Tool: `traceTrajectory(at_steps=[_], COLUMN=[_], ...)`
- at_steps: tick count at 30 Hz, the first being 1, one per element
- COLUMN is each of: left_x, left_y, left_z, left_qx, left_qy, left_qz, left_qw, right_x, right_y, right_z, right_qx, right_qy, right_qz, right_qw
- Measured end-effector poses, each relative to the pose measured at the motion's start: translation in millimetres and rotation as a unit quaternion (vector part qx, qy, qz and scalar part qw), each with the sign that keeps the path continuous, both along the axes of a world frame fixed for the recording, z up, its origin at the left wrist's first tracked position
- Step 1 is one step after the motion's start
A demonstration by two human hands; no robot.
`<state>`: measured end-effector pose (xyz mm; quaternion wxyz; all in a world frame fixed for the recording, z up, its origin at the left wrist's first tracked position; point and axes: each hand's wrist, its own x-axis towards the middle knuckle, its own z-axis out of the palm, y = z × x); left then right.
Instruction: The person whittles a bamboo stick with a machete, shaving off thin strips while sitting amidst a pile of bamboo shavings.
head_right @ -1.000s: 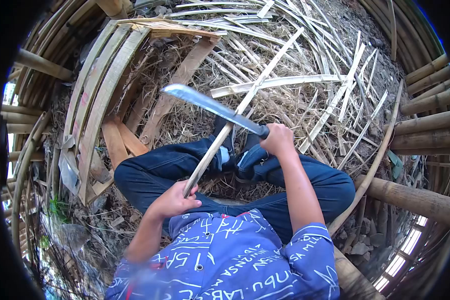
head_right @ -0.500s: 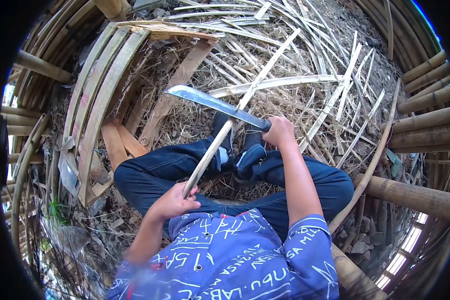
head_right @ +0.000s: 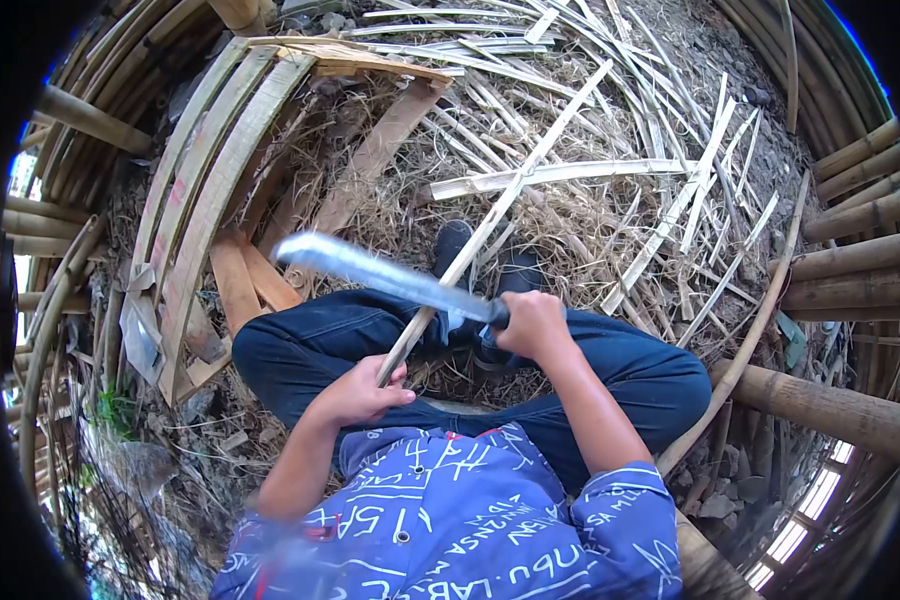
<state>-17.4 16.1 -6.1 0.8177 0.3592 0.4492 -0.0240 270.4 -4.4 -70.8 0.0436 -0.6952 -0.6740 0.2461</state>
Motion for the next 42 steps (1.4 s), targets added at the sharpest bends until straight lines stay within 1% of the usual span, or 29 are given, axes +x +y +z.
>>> traceTrajectory(at_steps=[1, 3, 4, 5, 6, 7, 8, 10, 11, 12, 13, 15, 16, 17, 19, 20, 21, 23, 24, 25, 27, 29, 31, 33, 34, 38, 39, 41, 42], left_x=[-1, -8, -14, -22, -26, -24, -18, -12, -13, -15, -16, -19, -21, -22, -21, -22, -22, -21, -22, -24, -24, -25, -26, -27, -29, -24, -24, -24, -23], left_y=[-1, -8, -18, -31, -37, -36, -37, -25, -22, -19, -19, -13, -10, -8, -9, -11, -12, -17, -21, -25, -28, -22, -19, -20, -19, -17, -16, -15, -16], left_z=[0, 0, -5, -15, -20, -17, -12, -1, 1, 2, 2, 6, 9, 11, 6, 3, 1, 8, 11, 12, 13, 13, 14, 14, 14, 8, 6, 2, 0], left_qx=[0.0, 0.062, 0.059, 0.088, 0.119, 0.121, 0.072, 0.003, 0.005, 0.038, 0.069, 0.051, 0.037, 0.023, 0.031, 0.02, 0.009, 0.008, 0.019, 0.031, 0.038, -0.024, -0.022, 0.011, 0.013, -0.019, -0.018, -0.028, -0.031], left_qy=[0.001, -0.024, -0.023, -0.054, -0.086, -0.084, -0.062, -0.026, -0.03, -0.032, -0.033, -0.034, -0.017, -0.001, 0.014, 0.0, -0.014, -0.009, -0.048, -0.086, -0.061, -0.026, -0.028, -0.007, -0.015, 0.034, 0.033, -0.009, -0.008], left_qz=[-0.003, -0.013, -0.013, 0.005, 0.023, 0.024, 0.023, 0.025, 0.02, 0.013, 0.01, 0.01, 0.004, -0.002, -0.004, 0.003, 0.009, 0.004, 0.005, 0.007, 0.005, 0.035, 0.041, 0.024, 0.016, 0.022, 0.021, 0.025, 0.025], left_qw=[1.0, 0.998, 0.998, 0.995, 0.989, 0.989, 0.995, 0.999, 0.999, 0.999, 0.997, 0.998, 0.999, 1.0, 0.999, 1.0, 1.0, 1.0, 0.999, 0.996, 0.997, 0.999, 0.999, 1.0, 1.0, 0.999, 0.999, 0.999, 0.999], right_x=[1, 8, 20, 38, 59, 72, 80, 82, 86, 80, 77, 68, 63, 57, 38, 32, 36, 50, 67, 81, 88, 84, 87, 86, 83, 59, 43, 26, 20], right_y=[0, 5, 12, 18, 27, 34, 39, 48, 48, 51, 47, 39, 34, 27, 16, 14, 15, 19, 25, 33, 46, 58, 56, 55, 54, 28, 22, 13, 11], right_z=[3, 9, 3, -11, -17, -19, -24, -26, -26, -17, -13, -10, -15, -16, 1, 8, 6, -6, -15, -9, -3, -6, -11, -15, -15, -12, -4, -1, 1], right_qx=[0.0, 0.004, -0.001, 0.028, -0.01, -0.005, 0.022, 0.02, 0.014, -0.018, -0.019, 0.056, 0.041, 0.04, -0.012, -0.011, -0.012, 0.022, 0.026, -0.005, -0.018, -0.021, -0.028, -0.047, -0.044, 0.029, 0.021, 0.035, 0.032], right_qy=[0.001, -0.042, -0.098, -0.096, -0.065, -0.105, -0.129, -0.133, -0.14, -0.137, -0.141, -0.106, -0.07, -0.065, -0.067, -0.067, -0.068, -0.067, -0.093, -0.086, -0.12, -0.129, -0.144, -0.08, -0.078, -0.079, -0.085, -0.056, -0.056], right_qz=[-0.003, 0.038, 0.012, -0.046, -0.153, -0.169, -0.131, -0.122, -0.12, -0.143, -0.144, -0.126, -0.138, -0.138, -0.042, -0.035, -0.038, -0.078, -0.104, -0.182, -0.159, -0.154, -0.162, -0.175, -0.174, -0.066, -0.057, -0.021, -0.021], right_qw=[1.0, 0.998, 0.995, 0.994, 0.986, 0.98, 0.983, 0.983, 0.983, 0.98, 0.979, 0.985, 0.987, 0.987, 0.997, 0.997, 0.997, 0.994, 0.99, 0.979, 0.98, 0.979, 0.976, 0.98, 0.981, 0.994, 0.995, 0.998, 0.998])
